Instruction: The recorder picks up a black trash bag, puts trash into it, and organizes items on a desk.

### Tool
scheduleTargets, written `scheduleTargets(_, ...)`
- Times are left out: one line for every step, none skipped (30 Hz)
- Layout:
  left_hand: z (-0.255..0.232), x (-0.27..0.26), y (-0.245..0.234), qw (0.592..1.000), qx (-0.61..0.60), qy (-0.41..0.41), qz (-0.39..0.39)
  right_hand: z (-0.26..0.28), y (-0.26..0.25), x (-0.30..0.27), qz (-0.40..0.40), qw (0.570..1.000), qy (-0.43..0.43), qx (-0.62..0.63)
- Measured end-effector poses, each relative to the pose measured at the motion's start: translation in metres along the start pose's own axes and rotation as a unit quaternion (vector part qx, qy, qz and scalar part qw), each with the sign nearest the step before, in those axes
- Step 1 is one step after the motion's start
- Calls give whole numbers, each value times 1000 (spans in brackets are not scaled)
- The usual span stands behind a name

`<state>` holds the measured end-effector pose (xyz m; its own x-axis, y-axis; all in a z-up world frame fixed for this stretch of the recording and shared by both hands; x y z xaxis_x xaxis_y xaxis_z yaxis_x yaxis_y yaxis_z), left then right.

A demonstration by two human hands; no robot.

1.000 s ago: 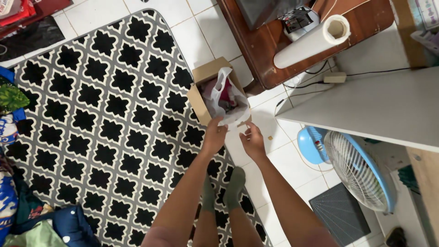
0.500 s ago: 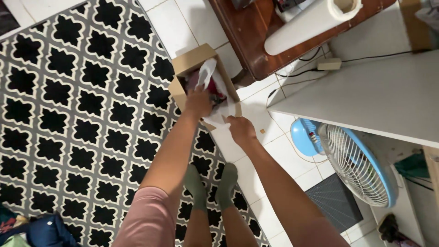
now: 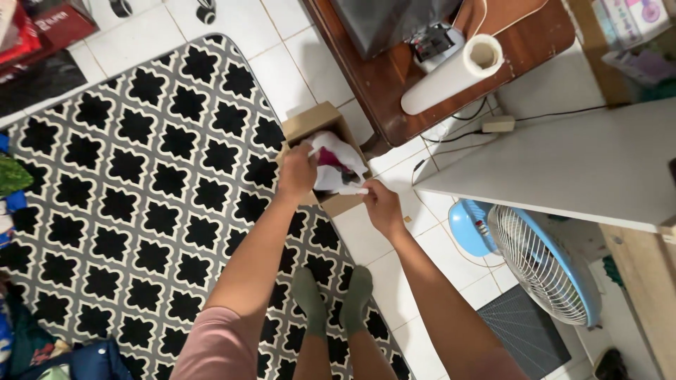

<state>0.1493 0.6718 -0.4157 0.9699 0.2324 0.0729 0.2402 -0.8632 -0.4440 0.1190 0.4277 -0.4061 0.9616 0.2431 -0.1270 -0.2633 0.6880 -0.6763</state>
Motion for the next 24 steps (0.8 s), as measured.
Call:
scheduleTargets(-11, 1, -7, 1000, 1, 3, -3, 8, -5, -2, -1, 1000, -4, 1)
scheduleTargets(-27, 3, -15, 999, -2, 37, -6, 14, -12, -4, -9, 1000, 6, -6)
scheduleTargets(-44, 6, -22, 997, -5, 74, -10, 21, -19, -4, -18, 1000, 16, -13)
scheduleTargets(-56, 6, -27, 997, -4, 79, -13, 26, -25, -6, -22, 1000, 11, -12)
scheduleTargets(-66, 6, -32, 997, -17, 70, -14, 32, -30, -8, -21, 1000, -2, 16)
scheduleTargets(-77, 6, -38, 998, -30, 62, -15, 39, -35, -11, -21, 999, -14, 45)
scheduleTargets(-94, 6, -45, 997, -29, 69, -18, 48, -43, -13, -25, 998, -20, 46)
scheduleTargets(-105, 5, -50, 998, -58, 12, -6, 56, -50, -15, -26, 998, -20, 52)
scheduleTargets(-115, 4, -55, 995, -86, -42, 6, 64, -57, -16, -26, 998, -21, 58)
scheduleTargets(-120, 3, -58, 996, -85, -34, 2, 74, -65, -19, -31, 997, -29, 60)
scheduleTargets(-130, 4, -62, 992, -122, 16, -9, 83, -75, -21, -39, 996, -40, 67)
scheduleTargets(-140, 3, -67, 985, -158, 67, -19, 93, -85, -23, -47, 995, -52, 75)
scheduleTargets(-152, 6, -73, 984, -158, 77, -23, 103, -94, -25, -53, 994, -61, 75)
scheduleTargets(-166, 7, -78, 976, -190, 102, -16, 111, -102, -27, -52, 994, -44, 82)
scheduleTargets(-181, 9, -83, 967, -222, 126, -7, 118, -111, -29, -50, 994, -27, 89)
scheduleTargets(-197, 9, -91, 966, -222, 136, -10, 127, -121, -29, -57, 994, -36, 89)
scheduleTargets(-210, 12, -94, 953, -286, 94, 23, 135, -133, -28, -65, 989, -35, 128)
scheduleTargets(-224, 13, -96, 935, -347, 52, 57, 144, -145, -28, -73, 983, -36, 166)
scheduleTargets(-248, 12, -106, 934, -346, 69, 55, 157, -161, -30, -82, 981, -50, 166)
scheduleTargets(-269, 11, -112, 926, -369, 30, 73, 173, -180, -33, -110, 976, -85, 166)
scheduleTargets(-289, 7, -119, 916, -389, -10, 94, 190, -198, -39, -138, 969, -118, 165)
scheduleTargets(-309, 9, -126, 917, -388, 5, 94, 203, -215, -37, -147, 967, -129, 166)
scheduleTargets(-328, 6, -134, 917, -388, 16, 90, 219, -235, -40, -180, 961, -158, 141)
scheduleTargets(-347, 3, -142, 917, -389, 26, 85, 235, -255, -44, -213, 952, -186, 115)
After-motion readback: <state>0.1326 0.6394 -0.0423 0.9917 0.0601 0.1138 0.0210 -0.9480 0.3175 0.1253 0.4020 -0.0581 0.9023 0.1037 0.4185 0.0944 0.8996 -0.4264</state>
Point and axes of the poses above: each hand's wrist, its own x-axis towards the middle knuckle, its own y-axis out of the palm, z = x × y, the point moved 6 cm from there along x, towards the middle knuckle, and after that the axes turned 15 degrees about -x, right-handed, at the moved point
